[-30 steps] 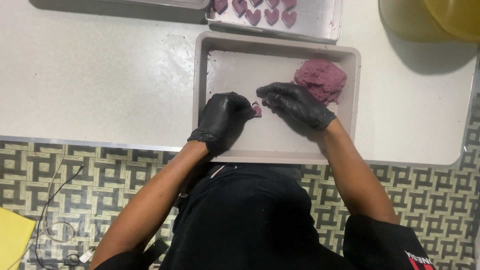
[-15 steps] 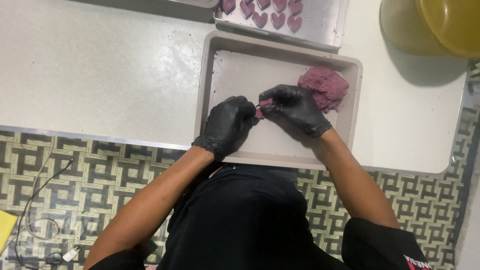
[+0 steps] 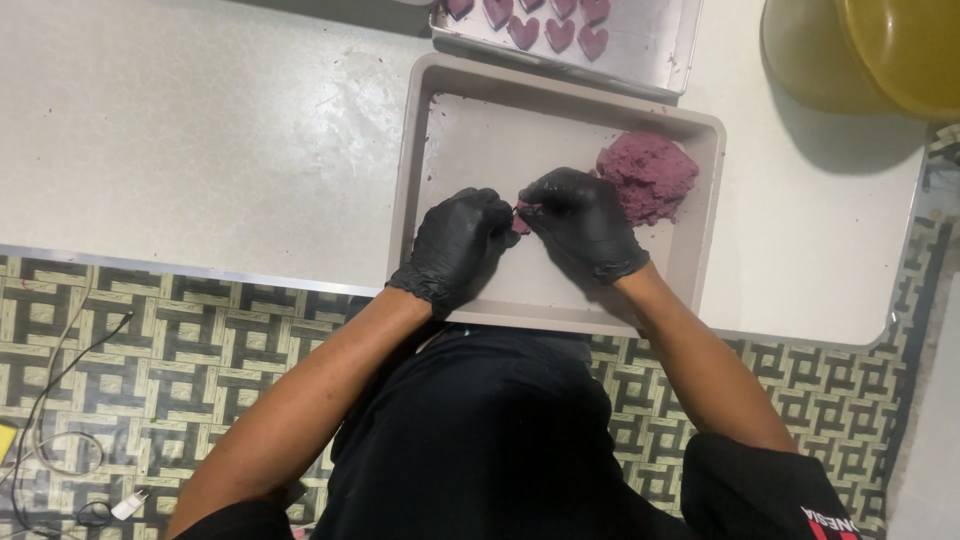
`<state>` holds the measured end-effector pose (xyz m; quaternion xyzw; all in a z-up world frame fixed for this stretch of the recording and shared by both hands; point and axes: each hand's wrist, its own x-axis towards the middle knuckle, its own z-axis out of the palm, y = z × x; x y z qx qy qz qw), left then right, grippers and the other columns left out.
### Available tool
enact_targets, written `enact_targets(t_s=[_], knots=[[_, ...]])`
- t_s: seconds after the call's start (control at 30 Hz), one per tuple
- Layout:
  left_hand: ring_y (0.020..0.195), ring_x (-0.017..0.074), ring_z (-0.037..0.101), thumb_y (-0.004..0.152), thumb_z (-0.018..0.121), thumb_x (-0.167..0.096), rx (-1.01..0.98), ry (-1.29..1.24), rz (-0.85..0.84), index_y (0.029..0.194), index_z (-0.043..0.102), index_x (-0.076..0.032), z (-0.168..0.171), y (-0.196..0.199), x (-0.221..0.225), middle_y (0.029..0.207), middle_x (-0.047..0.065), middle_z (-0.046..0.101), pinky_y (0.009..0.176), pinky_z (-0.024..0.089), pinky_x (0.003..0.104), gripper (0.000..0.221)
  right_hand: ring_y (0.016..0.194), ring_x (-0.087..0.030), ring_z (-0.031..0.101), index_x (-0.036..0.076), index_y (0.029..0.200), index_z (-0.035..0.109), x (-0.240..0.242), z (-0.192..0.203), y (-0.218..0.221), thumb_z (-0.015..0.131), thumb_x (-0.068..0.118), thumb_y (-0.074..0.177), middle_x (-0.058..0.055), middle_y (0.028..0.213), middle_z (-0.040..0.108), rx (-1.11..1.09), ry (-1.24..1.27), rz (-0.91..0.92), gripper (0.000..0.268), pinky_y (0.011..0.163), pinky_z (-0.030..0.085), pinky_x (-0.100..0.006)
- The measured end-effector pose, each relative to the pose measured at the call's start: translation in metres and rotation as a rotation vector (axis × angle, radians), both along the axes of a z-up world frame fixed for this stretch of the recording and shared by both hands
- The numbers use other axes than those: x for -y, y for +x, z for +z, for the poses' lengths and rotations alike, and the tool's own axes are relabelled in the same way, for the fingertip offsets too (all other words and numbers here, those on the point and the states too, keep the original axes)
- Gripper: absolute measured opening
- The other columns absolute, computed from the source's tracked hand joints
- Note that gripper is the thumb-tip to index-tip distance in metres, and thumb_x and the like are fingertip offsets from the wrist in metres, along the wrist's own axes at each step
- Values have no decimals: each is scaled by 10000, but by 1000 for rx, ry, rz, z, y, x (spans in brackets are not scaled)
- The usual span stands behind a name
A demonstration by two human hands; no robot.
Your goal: The person uses a heart-shaped cutter to form individual pieces of chocolate paste and arranges them on a tray.
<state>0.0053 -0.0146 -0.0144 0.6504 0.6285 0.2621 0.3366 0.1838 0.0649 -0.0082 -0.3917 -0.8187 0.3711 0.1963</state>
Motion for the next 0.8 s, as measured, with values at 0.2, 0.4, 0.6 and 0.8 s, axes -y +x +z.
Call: enact_targets(t_s=[0.2, 0.4, 0.6, 0.8], knots=[[920, 269, 680, 897, 732, -163, -9, 1, -2, 848, 674, -172, -18, 1, 2, 810, 41, 646, 821, 602, 447, 77, 860, -271, 740, 72, 1060, 778, -1, 11, 10, 776, -18, 890, -146, 937, 740, -65, -184, -115, 193, 688, 630, -384], [975, 293, 663, 845, 785, -230, -13, -17, -31, 901, 637, -139, -18, 1, 4, 860, 62, 618, 839, 599, 485, 183, 774, -228, 703, -55, 1130, 709, -1, -1, 23, 636, -37, 990, -181, 881, 692, -249, -470, -112, 159, 605, 644, -337], [915, 288, 660, 897, 742, -253, -84, 44, -57, 889, 620, -138, -20, 4, 3, 814, 60, 572, 736, 604, 468, 168, 867, -227, 713, -81, 1162, 694, 2, -2, 3, 642, -46, 981, -165, 918, 645, -374, -401, -179, 192, 697, 653, -284], [791, 258, 712, 930, 696, -175, -479, 326, -175, 896, 663, -92, -26, 8, 7, 763, 93, 659, 614, 610, 382, 96, 963, -379, 699, -82, 1123, 727, 6, 7, 7, 649, -14, 996, -257, 978, 680, -54, -81, 22, 163, 744, 597, -394]])
